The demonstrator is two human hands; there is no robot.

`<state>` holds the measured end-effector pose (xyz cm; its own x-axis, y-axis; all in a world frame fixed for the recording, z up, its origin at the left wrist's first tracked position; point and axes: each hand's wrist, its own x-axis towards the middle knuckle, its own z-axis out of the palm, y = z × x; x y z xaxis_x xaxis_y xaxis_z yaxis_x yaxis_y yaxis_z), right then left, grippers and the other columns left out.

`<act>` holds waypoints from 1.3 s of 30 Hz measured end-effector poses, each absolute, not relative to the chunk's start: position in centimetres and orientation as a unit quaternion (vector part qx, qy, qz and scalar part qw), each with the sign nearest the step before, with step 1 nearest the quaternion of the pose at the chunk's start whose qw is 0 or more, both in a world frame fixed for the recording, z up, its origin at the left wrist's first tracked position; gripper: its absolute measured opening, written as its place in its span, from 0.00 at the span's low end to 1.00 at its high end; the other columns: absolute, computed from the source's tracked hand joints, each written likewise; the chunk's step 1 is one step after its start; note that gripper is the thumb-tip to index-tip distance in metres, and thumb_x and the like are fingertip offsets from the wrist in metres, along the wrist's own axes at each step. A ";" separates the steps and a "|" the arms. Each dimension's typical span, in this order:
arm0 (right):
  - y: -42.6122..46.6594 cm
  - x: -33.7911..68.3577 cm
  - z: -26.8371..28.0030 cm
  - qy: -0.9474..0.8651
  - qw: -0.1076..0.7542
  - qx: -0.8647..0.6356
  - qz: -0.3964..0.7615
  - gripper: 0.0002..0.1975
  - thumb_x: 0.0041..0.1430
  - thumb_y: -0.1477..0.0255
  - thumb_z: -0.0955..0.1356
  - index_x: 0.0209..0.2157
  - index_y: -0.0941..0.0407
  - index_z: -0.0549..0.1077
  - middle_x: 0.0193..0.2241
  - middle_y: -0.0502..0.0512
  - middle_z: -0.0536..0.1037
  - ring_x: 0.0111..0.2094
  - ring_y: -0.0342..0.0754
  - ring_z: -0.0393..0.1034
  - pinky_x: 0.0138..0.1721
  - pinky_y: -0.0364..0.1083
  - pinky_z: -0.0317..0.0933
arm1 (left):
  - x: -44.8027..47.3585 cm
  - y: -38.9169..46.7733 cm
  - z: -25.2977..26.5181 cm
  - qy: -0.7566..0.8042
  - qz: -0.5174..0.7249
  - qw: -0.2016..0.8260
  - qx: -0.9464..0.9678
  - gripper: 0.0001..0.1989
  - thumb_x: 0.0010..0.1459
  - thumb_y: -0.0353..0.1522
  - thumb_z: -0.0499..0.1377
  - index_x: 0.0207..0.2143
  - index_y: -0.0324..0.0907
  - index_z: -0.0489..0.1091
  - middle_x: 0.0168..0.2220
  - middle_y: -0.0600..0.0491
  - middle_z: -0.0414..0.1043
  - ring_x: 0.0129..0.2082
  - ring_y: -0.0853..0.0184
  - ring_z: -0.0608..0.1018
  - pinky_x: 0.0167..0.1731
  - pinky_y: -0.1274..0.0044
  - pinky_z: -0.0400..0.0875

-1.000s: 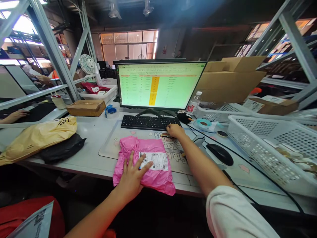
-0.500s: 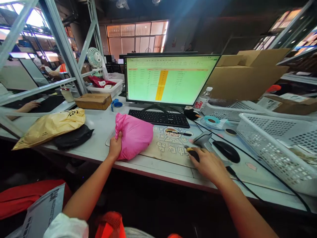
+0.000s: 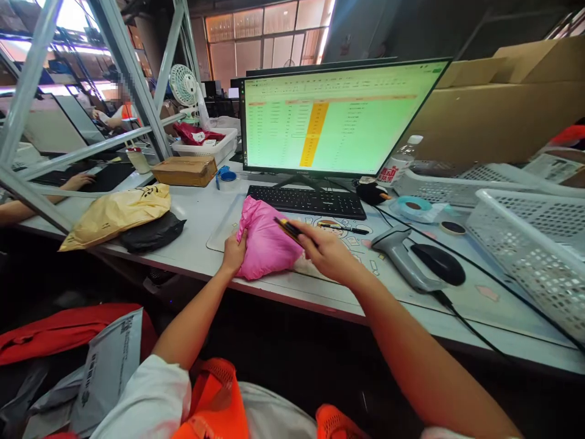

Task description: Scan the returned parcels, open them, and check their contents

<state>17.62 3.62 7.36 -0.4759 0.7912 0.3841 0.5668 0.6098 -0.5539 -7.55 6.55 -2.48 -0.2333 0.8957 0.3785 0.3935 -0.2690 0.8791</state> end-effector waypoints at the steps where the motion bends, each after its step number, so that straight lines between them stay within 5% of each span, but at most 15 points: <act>1: 3.7 16.1 7.7 -0.854 0.311 -0.380 0.175 0.24 0.70 0.68 0.59 0.63 0.53 0.70 0.54 0.56 0.78 0.51 0.52 0.75 0.54 0.53 0.69 | -7.6 6.5 -2.5 0.562 0.547 0.226 0.577 0.29 0.65 0.56 0.49 0.22 0.44 0.61 0.22 0.54 0.65 0.26 0.65 0.68 0.31 0.73 0.62; 3: 3.6 14.9 7.6 -0.869 0.287 -0.365 0.170 0.24 0.69 0.70 0.58 0.63 0.53 0.70 0.57 0.56 0.76 0.56 0.54 0.72 0.58 0.55 0.66 | -7.6 6.5 -2.6 0.568 0.540 0.224 0.579 0.28 0.67 0.54 0.49 0.23 0.44 0.63 0.23 0.53 0.67 0.28 0.64 0.70 0.33 0.73 0.64; 12: -0.2 27.0 3.8 -0.809 0.087 -0.581 0.013 0.26 0.72 0.63 0.56 0.67 0.46 0.67 0.51 0.60 0.78 0.45 0.57 0.76 0.42 0.54 0.71 | -7.9 7.9 -2.6 0.598 0.472 0.282 0.583 0.20 0.66 0.44 0.56 0.29 0.38 0.73 0.26 0.49 0.74 0.32 0.59 0.77 0.34 0.73 0.70; 14: -0.2 28.8 2.4 -0.753 0.064 -0.653 -0.056 0.27 0.72 0.63 0.56 0.68 0.45 0.64 0.51 0.63 0.76 0.44 0.59 0.75 0.38 0.54 0.70 | -8.0 7.6 -1.7 0.608 0.459 0.277 0.585 0.14 0.61 0.42 0.62 0.36 0.38 0.75 0.32 0.47 0.78 0.36 0.57 0.78 0.40 0.69 0.72; 17: 0.4 30.1 0.5 -0.727 0.028 -0.678 -0.103 0.26 0.70 0.65 0.59 0.65 0.53 0.69 0.47 0.67 0.75 0.46 0.62 0.73 0.40 0.56 0.70 | -8.2 6.3 0.9 0.606 0.478 0.133 0.621 0.16 0.60 0.37 0.65 0.48 0.39 0.73 0.47 0.42 0.77 0.48 0.53 0.76 0.52 0.62 0.68; 20: 1.8 29.2 0.4 -0.744 0.083 -0.653 -0.112 0.23 0.67 0.66 0.60 0.57 0.59 0.76 0.46 0.68 0.75 0.47 0.63 0.71 0.46 0.60 0.68 | -7.9 5.2 3.9 0.454 0.433 0.031 0.778 0.13 0.67 0.35 0.58 0.51 0.42 0.72 0.51 0.45 0.75 0.54 0.56 0.74 0.58 0.62 0.66; 23: 4.0 25.5 2.3 -0.772 0.247 -0.581 -0.068 0.22 0.67 0.66 0.61 0.55 0.60 0.76 0.49 0.67 0.76 0.51 0.61 0.71 0.53 0.59 0.67 | -6.7 5.6 5.1 0.301 0.301 0.059 0.903 0.13 0.69 0.36 0.57 0.52 0.45 0.74 0.54 0.47 0.75 0.55 0.58 0.74 0.59 0.63 0.66; 26: 6.7 20.0 3.8 -0.805 0.323 -0.496 0.030 0.21 0.67 0.67 0.61 0.56 0.58 0.75 0.53 0.63 0.76 0.55 0.56 0.70 0.60 0.57 0.63 | -5.6 6.7 4.0 0.279 0.259 0.082 0.921 0.12 0.69 0.38 0.57 0.47 0.42 0.76 0.49 0.46 0.76 0.50 0.58 0.76 0.55 0.65 0.69; 30: 9.5 14.3 3.5 -0.827 0.245 -0.492 0.115 0.24 0.67 0.71 0.61 0.60 0.59 0.72 0.59 0.61 0.74 0.60 0.52 0.68 0.64 0.53 0.59 | -4.9 7.2 1.4 0.298 0.312 0.068 0.900 0.14 0.72 0.36 0.51 0.38 0.40 0.74 0.38 0.46 0.76 0.42 0.60 0.77 0.47 0.67 0.72; 39: 9.8 12.3 3.4 -0.838 0.110 -0.527 0.091 0.23 0.69 0.66 0.63 0.64 0.52 0.69 0.62 0.61 0.71 0.62 0.61 0.63 0.61 0.60 0.55 | -3.6 6.6 -0.2 0.339 0.288 -0.014 0.895 0.26 0.75 0.39 0.40 0.34 0.39 0.73 0.32 0.45 0.76 0.34 0.61 0.77 0.39 0.69 0.70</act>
